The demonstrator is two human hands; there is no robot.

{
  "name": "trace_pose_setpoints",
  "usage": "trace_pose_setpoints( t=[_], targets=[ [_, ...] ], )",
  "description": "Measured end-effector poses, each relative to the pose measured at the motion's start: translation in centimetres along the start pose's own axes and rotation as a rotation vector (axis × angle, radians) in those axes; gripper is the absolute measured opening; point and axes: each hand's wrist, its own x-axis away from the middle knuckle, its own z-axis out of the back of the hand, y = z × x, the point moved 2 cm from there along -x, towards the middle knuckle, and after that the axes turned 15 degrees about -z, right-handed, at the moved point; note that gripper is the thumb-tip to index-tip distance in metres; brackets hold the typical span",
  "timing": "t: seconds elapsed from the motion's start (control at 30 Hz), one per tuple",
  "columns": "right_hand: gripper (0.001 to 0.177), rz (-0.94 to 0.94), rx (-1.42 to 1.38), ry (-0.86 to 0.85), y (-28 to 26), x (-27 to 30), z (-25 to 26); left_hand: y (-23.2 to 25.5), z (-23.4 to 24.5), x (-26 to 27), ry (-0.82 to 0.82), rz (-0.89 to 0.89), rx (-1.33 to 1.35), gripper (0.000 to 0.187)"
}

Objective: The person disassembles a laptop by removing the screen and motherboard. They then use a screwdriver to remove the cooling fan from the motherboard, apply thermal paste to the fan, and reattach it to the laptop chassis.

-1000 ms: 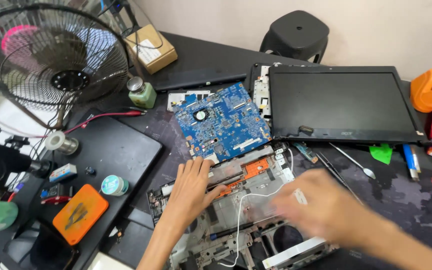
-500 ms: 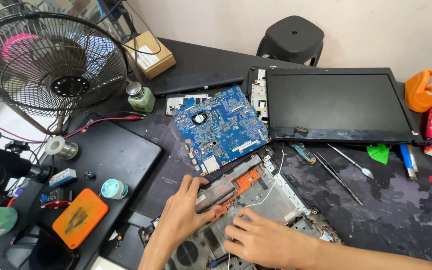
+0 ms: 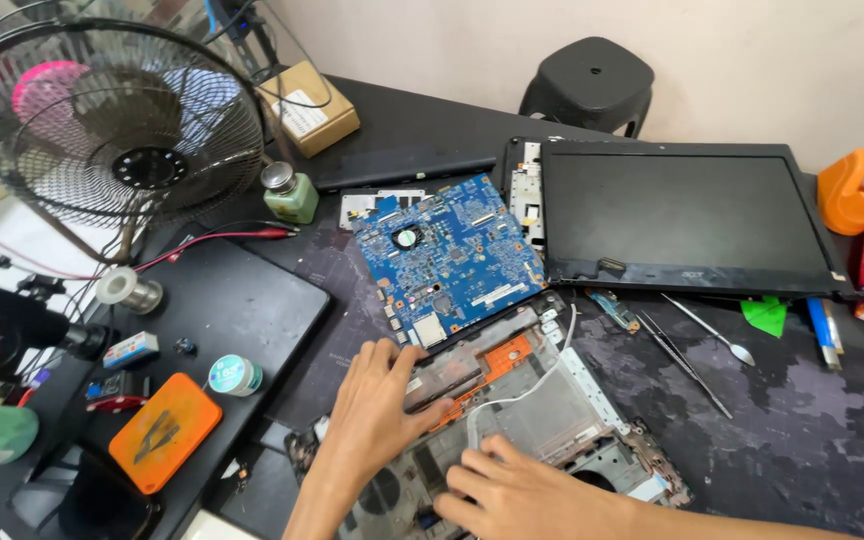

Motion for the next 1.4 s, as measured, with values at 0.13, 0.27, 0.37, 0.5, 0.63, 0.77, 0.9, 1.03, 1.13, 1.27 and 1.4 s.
trace_pose_setpoints(
  t=[0.13, 0.27, 0.37, 0.5, 0.63, 0.77, 0.9, 1.03, 1.13, 1.27, 1.4],
  targets=[
    [0.018, -0.05, 0.009, -0.004, -0.2, -1.4, 0.4, 0.0, -0.3, -0.7, 0.087, -0.051, -0.022, 0.062],
    [0.02, -0.081, -0.15, 0.147, -1.2, -2.0, 2.5, 0.0, -0.3, -0.8, 0.05, -0.036, 0.044, 0.063],
    [0.019, -0.086, -0.403, 0.368, -0.6, 0.5, 2.8, 0.2, 0.4, -0.8, -0.024, 0.039, 0.143, 0.065],
    [0.022, -0.268, -1.353, 0.87, -0.8, 2.6, 10.4, 0.5, 1.7, -0.5, -0.059, 0.027, 0.168, 0.069],
    [0.028, -0.429, -1.581, 1.197, 4.9, 7.2, 15.3, 0.2, 1.9, 0.5, -0.099, 0.087, 0.206, 0.069],
    [0.022, -0.854, -1.405, 0.918, 9.7, 10.2, 15.5, -0.5, 3.1, 1.5, -0.079, 0.165, 0.15, 0.065],
    [0.028, -1.073, -1.411, 0.437, 15.6, 16.8, 9.2, -1.3, 4.8, 2.4, -0.172, 0.243, 0.095, 0.066],
    [0.043, -1.053, -1.247, 0.365, 15.2, 16.9, 8.8, -2.9, 6.3, 3.6, -0.253, 0.355, 0.125, 0.066],
    [0.043, -0.95, -1.184, 0.433, 15.2, 17.4, 8.8, -4.3, 7.9, 4.9, -0.083, 0.165, 0.268, 0.059],
    [0.026, -0.998, -0.835, 0.266, 12.8, 14.2, 11.3, -6.9, 10.3, 8.4, -0.189, 0.39, 0.248, 0.051],
    [0.024, -1.228, -0.775, -0.039, 10.3, 9.3, 13.0, -11.5, 11.5, 14.8, -0.214, 0.536, 0.107, 0.041]
  ],
)
